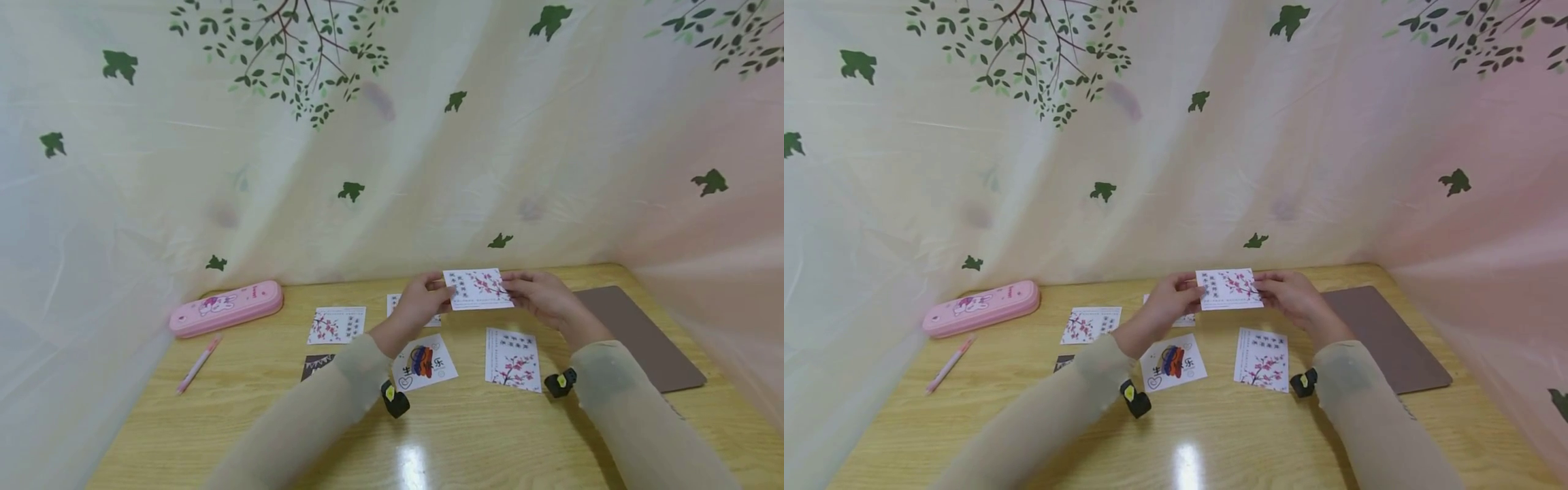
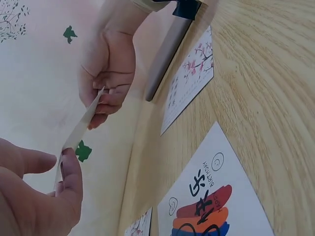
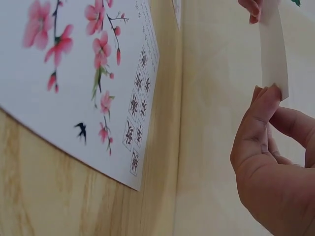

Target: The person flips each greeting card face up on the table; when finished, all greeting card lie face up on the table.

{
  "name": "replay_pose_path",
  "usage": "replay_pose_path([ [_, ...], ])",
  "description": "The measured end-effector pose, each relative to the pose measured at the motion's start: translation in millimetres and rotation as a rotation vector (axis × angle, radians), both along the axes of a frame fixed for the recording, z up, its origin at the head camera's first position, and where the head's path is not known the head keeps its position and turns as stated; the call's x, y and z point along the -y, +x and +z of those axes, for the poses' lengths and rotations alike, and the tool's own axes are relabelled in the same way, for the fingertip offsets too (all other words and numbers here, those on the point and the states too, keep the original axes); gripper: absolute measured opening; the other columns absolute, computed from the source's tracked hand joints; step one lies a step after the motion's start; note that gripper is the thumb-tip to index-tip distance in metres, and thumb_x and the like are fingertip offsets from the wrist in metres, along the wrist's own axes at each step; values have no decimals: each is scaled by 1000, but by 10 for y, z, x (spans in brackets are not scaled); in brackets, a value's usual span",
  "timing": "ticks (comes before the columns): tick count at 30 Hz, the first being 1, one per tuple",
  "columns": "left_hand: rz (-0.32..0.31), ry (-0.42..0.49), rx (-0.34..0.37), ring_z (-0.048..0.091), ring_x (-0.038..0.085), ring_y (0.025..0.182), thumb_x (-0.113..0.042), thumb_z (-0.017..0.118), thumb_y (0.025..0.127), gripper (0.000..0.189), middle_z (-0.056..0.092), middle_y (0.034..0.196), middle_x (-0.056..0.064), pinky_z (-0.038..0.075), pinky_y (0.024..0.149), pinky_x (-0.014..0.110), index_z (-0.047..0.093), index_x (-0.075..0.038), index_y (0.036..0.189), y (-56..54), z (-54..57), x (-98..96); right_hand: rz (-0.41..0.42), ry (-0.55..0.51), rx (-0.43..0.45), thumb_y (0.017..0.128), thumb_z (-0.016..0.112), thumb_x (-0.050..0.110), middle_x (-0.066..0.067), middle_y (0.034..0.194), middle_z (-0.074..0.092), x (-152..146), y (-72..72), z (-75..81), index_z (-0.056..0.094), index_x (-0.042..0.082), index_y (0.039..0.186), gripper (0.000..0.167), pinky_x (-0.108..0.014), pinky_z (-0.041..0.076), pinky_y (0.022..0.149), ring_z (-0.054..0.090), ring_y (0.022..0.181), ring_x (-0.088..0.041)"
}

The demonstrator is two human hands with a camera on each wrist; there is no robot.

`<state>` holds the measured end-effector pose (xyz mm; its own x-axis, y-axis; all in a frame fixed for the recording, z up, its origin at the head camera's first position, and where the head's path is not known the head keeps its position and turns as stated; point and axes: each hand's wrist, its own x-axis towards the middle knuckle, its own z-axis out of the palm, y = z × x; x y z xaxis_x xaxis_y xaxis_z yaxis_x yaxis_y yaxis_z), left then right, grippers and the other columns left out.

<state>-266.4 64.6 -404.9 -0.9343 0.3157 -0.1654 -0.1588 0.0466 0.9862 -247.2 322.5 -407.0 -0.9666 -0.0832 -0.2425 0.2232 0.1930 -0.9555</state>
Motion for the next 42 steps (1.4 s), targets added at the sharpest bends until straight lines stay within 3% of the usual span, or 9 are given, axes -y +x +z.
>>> replay_pose_path([
  [7, 52, -54, -16, 65, 16, 91, -2, 69, 100, 48, 62, 114, 7, 64, 80, 25, 57, 1, 147, 3, -53, -42, -49, 113, -17, 112, 57, 22, -5, 124, 63, 99, 6, 27, 49, -7, 152, 50, -19, 59, 85, 64, 98, -8],
  [15, 55, -234, -106, 67, 13, 94, -14, 66, 103, 43, 68, 127, 9, 61, 79, 23, 61, -3, 145, -27, -35, -105, -86, 278, -57, 111, 57, 26, -16, 134, 63, 132, -23, 48, 55, -3, 148, 47, -29, 60, 94, 63, 104, -16],
  [19, 58, -343, -190, 58, 10, 75, -21, 59, 105, 14, 66, 98, 3, 48, 61, 22, 65, -9, 108, -39, 34, -138, -119, 328, -70, 112, 55, 26, -20, 139, 62, 109, -52, 80, 55, -1, 148, 45, -39, 58, 103, 64, 106, -20],
  [22, 33, -381, -202, 50, 13, 68, -21, 53, 105, 17, 55, 82, 2, 41, 56, 25, 52, -12, 90, -39, 49, -169, -131, 339, -62, 112, 54, 24, -21, 139, 61, 87, -81, 68, 55, -2, 149, 44, -38, 58, 101, 64, 107, -20],
  [24, 1, -420, -189, 56, 17, 75, -22, 52, 105, 18, 62, 89, 6, 48, 61, 28, 57, -7, 96, -31, 37, -199, -133, 358, -48, 112, 55, 21, -23, 139, 63, 70, -106, 29, 56, -3, 148, 43, -35, 58, 97, 65, 107, -22],
  [27, -60, -527, -165, 69, 27, 115, -28, 50, 107, 41, 71, 132, 15, 60, 95, 39, 63, 0, 134, -18, -2, -262, -112, 422, -11, 111, 55, 20, -25, 139, 63, 51, -140, -49, 57, -4, 148, 44, -32, 56, 92, 66, 109, -24],
  [31, -129, -641, -134, 49, 33, 152, -35, 46, 109, 62, 48, 167, 16, 40, 129, 46, 43, -1, 161, -9, -57, -337, -67, 527, 47, 110, 56, 23, -26, 140, 63, 58, -166, -117, 58, -4, 147, 46, -32, 54, 88, 64, 107, -25],
  [39, -186, -767, -162, 61, 27, 106, -39, 46, 109, 62, 61, 150, 15, 53, 97, 39, 47, -1, 157, -14, -120, -374, 13, 595, 83, 108, 59, 31, -12, 101, 65, 109, -135, -78, 60, -7, 144, 52, -30, 50, 77, 58, 84, -19],
  [42, -190, -787, -169, 60, 26, 107, -40, 45, 109, 64, 59, 155, 14, 52, 97, 38, 44, -1, 159, -1, -134, -363, 40, 596, 85, 110, 55, 34, -6, 88, 60, 114, -120, -79, 60, -8, 144, 55, -31, 48, 78, 56, 82, -19],
])
